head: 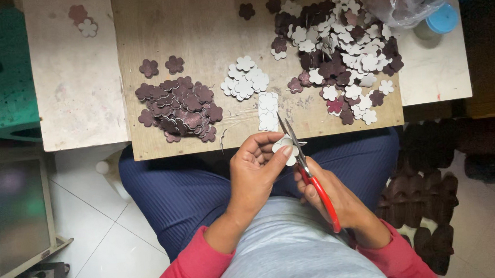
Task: The person sits on the floor and uses red-handled scissors to cut flower-shaped pieces from white paper. They trim the edges of each piece and place the finished shapes on a wooden board alongside other cut pieces.
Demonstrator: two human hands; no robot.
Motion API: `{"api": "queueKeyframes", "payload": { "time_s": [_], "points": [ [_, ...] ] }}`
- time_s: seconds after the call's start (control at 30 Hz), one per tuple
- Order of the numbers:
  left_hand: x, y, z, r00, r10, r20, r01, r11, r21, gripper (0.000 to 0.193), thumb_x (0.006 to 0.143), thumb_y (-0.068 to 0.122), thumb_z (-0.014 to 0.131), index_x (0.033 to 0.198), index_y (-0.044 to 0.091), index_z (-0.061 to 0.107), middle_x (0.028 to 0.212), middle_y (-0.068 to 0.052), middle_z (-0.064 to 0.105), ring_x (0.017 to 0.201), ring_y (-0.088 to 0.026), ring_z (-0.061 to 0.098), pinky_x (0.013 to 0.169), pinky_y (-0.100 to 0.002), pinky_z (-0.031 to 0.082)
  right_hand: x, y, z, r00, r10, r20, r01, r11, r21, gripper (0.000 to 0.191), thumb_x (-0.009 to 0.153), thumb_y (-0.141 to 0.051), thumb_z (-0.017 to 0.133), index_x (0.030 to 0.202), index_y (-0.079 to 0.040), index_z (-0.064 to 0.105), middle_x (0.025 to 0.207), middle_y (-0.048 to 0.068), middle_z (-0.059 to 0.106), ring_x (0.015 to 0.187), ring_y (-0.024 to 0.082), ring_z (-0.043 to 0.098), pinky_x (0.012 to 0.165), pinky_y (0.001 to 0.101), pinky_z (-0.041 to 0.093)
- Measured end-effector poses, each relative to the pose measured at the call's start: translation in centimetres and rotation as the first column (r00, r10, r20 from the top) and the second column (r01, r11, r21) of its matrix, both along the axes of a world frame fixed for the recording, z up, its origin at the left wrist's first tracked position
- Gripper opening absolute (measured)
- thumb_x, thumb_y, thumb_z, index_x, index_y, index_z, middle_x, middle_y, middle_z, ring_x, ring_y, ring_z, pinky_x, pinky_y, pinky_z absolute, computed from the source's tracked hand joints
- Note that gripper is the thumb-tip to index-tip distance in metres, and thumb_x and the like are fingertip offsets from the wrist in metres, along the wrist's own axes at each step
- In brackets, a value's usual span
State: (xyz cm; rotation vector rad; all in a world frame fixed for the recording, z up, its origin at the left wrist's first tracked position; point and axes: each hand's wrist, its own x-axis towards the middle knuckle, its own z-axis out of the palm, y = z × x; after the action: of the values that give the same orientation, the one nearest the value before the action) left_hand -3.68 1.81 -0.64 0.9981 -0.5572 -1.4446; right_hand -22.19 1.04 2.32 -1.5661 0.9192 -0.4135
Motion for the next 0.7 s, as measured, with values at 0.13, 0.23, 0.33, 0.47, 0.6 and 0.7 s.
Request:
{"api": "queueKeyframes", "payload": {
  "time_s": [0.13, 0.23, 0.33, 0.47, 0.6, 0.7],
  "points": [
    [0.3, -0.1, 0.1, 1.0, -0.004, -0.006, 0.004, 1.0, 0.03, 0.027, 0.093, 0.001, 0.073, 0.119, -0.003, 0.065, 0.101, -0.007, 0.073, 0.085, -0.007, 0.069, 0.073, -0.02, 0.056, -0.2, -0.1, -0.1, 1.0, 0.011, -0.004, -0.011, 1.0, -0.008, 0.063, 0.101, -0.06, 0.043, 0.121, 0.0, 0.049, 0.077, 0.005, 0.054, 0.064, 0.016, 0.054, 0.06, 0.0322, 0.053],
    [0.7, -0.1, 0.3, 1.0, -0.007, -0.002, 0.007, 0.998, 0.057, 0.028, 0.092, 0.001, 0.073, 0.119, -0.003, 0.065, 0.099, -0.007, 0.073, 0.083, -0.007, 0.068, 0.067, -0.02, 0.054, -0.3, -0.2, -0.1, 0.999, 0.026, -0.037, -0.027, 0.999, -0.032, 0.059, 0.102, -0.061, 0.043, 0.109, -0.003, 0.051, 0.071, 0.004, 0.052, 0.06, 0.016, 0.05, 0.057, 0.0324, 0.046],
    [1.0, -0.2, 0.5, 1.0, -0.013, 0.017, 0.012, 0.997, 0.082, 0.028, 0.091, 0.001, 0.073, 0.118, -0.003, 0.065, 0.097, -0.007, 0.073, 0.08, -0.007, 0.067, 0.06, -0.02, 0.051, -0.4, -0.2, 0.0, 0.999, 0.028, -0.045, -0.029, 0.999, -0.019, 0.058, 0.101, -0.061, 0.042, 0.105, -0.004, 0.051, 0.068, 0.004, 0.05, 0.058, 0.016, 0.048, 0.055, 0.0325, 0.044],
    [1.4, -0.3, 0.3, 0.999, 0.0, 0.053, -0.002, 1.0, 0.024, 0.028, 0.092, 0.001, 0.073, 0.118, -0.004, 0.065, 0.099, -0.007, 0.073, 0.083, -0.006, 0.068, 0.072, -0.02, 0.056, -0.4, -0.3, 0.3, 0.998, 0.043, -0.056, -0.045, 0.998, -0.034, 0.056, 0.101, -0.06, 0.043, 0.103, -0.004, 0.051, 0.067, 0.004, 0.048, 0.057, 0.016, 0.047, 0.055, 0.0328, 0.043],
    [1.5, -0.4, -0.2, 0.997, 0.024, 0.07, -0.023, 1.0, -0.014, 0.028, 0.092, 0.0, 0.074, 0.118, -0.004, 0.065, 0.098, -0.007, 0.072, 0.083, -0.006, 0.066, 0.075, -0.02, 0.056, -0.4, -0.5, 0.4, 0.996, 0.063, -0.068, -0.066, 0.997, -0.04, 0.056, 0.101, -0.06, 0.043, 0.1, -0.005, 0.051, 0.066, 0.004, 0.047, 0.057, 0.016, 0.047, 0.055, 0.0331, 0.043],
    [1.5, -0.4, -0.4, 0.998, 0.031, 0.063, -0.03, 0.999, -0.012, 0.028, 0.092, 0.0, 0.074, 0.119, -0.004, 0.065, 0.097, -0.006, 0.071, 0.082, -0.005, 0.065, 0.075, -0.019, 0.055, -0.5, -0.4, 0.4, 0.996, 0.068, -0.063, -0.071, 0.996, -0.053, 0.056, 0.102, -0.059, 0.043, 0.1, -0.005, 0.051, 0.068, 0.004, 0.047, 0.057, 0.017, 0.047, 0.055, 0.0332, 0.043]
  ]
}}
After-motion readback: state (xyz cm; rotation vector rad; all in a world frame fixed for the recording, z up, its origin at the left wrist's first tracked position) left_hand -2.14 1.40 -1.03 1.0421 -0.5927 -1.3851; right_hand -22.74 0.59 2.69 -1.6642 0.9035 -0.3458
